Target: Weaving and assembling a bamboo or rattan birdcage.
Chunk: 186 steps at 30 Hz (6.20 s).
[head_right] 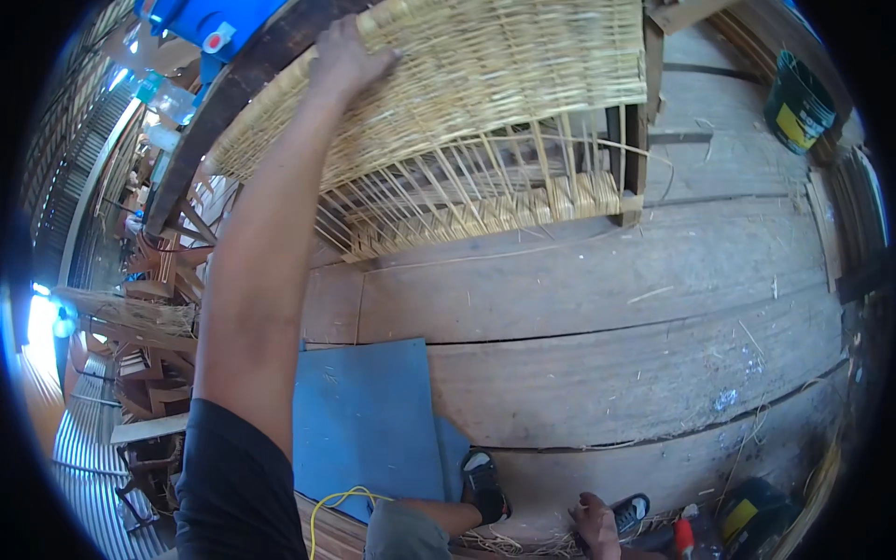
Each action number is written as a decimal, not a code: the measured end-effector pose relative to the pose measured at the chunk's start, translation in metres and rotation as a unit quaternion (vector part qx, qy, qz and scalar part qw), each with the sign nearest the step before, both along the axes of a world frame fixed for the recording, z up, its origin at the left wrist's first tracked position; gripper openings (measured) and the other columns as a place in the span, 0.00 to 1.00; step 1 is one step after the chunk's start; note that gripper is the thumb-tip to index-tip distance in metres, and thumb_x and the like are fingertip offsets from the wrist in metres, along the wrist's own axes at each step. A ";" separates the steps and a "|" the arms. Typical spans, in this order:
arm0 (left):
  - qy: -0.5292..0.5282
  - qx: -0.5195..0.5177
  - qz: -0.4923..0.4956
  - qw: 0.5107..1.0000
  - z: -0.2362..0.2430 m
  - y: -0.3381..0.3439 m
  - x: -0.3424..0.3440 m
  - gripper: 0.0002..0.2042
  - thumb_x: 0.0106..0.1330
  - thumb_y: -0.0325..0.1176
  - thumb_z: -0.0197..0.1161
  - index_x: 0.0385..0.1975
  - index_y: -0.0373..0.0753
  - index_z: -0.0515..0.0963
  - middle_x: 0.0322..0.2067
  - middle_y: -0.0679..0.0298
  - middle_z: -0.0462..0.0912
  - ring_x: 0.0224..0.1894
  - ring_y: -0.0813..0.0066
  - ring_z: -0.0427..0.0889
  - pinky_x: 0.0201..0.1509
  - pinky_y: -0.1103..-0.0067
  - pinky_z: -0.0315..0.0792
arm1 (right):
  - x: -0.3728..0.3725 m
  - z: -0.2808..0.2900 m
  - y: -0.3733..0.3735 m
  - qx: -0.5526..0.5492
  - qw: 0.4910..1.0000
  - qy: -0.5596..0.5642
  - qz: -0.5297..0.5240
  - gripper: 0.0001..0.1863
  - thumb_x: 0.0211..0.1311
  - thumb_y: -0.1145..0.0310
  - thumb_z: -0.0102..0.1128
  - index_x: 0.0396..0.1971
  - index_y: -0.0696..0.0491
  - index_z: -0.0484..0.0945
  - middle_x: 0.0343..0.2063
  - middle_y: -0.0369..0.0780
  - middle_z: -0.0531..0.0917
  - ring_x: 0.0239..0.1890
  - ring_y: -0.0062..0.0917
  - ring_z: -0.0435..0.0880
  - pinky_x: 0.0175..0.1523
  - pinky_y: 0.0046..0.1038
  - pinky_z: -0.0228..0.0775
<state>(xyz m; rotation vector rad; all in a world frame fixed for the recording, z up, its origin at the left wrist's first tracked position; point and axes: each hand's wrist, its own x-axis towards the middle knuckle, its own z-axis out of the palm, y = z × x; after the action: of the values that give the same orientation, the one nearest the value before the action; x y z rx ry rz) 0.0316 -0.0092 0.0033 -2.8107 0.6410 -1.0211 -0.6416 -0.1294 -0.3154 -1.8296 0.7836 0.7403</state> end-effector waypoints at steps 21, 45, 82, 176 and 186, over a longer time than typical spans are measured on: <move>0.253 0.152 -0.201 0.934 -0.120 0.135 -0.472 0.37 0.48 0.47 0.69 0.60 0.41 0.65 0.58 0.56 0.66 0.64 0.51 0.61 0.60 0.57 0.61 | -0.036 0.052 -0.020 0.466 0.678 -0.268 -0.501 0.35 0.61 0.33 0.43 0.54 0.50 0.67 0.47 0.41 0.75 0.44 0.32 0.77 0.44 0.37 0.68; 0.346 -0.396 0.397 0.752 -0.423 0.369 -0.585 0.25 0.65 0.48 0.54 0.51 0.30 0.72 0.47 0.48 0.77 0.48 0.52 0.77 0.57 0.66 0.67 | -0.057 -0.096 0.008 0.357 0.491 -0.145 -0.781 0.41 0.63 0.34 0.18 0.63 0.46 0.65 0.62 0.40 0.68 0.62 0.42 0.67 0.64 0.52 0.60; 0.358 -0.860 -0.184 0.314 -0.169 0.342 -0.724 0.37 0.62 0.65 0.49 0.66 0.49 0.57 0.60 0.59 0.69 0.58 0.60 0.72 0.47 0.62 0.76 | -0.093 0.003 0.031 -0.257 0.908 -0.200 -0.263 0.32 0.65 0.47 0.45 0.63 0.53 0.62 0.65 0.49 0.59 0.67 0.47 0.54 0.69 0.44 0.48; 0.327 -0.467 -0.053 0.820 -0.129 0.212 -0.748 0.13 0.61 0.21 0.53 0.46 0.29 0.71 0.53 0.47 0.69 0.58 0.54 0.67 0.63 0.68 0.61 | 0.059 0.213 0.214 -0.136 0.812 -0.460 0.333 0.19 0.60 0.61 0.54 0.50 0.52 0.75 0.52 0.47 0.76 0.58 0.36 0.72 0.61 0.47 0.57; 0.312 -0.290 -0.108 0.898 -0.130 0.191 -0.728 0.21 0.61 0.25 0.55 0.55 0.28 0.66 0.57 0.43 0.66 0.61 0.47 0.63 0.65 0.63 0.59 | 0.074 0.315 0.164 0.085 0.644 -0.685 0.330 0.15 0.63 0.64 0.50 0.25 0.60 0.76 0.22 0.46 0.81 0.27 0.39 0.81 0.35 0.36 0.73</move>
<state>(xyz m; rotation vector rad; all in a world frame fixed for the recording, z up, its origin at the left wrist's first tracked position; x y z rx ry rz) -0.6968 0.1822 -0.1270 -3.7118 0.8236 -0.3189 -0.5679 0.0348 -0.0002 -1.8348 -0.9688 -0.3173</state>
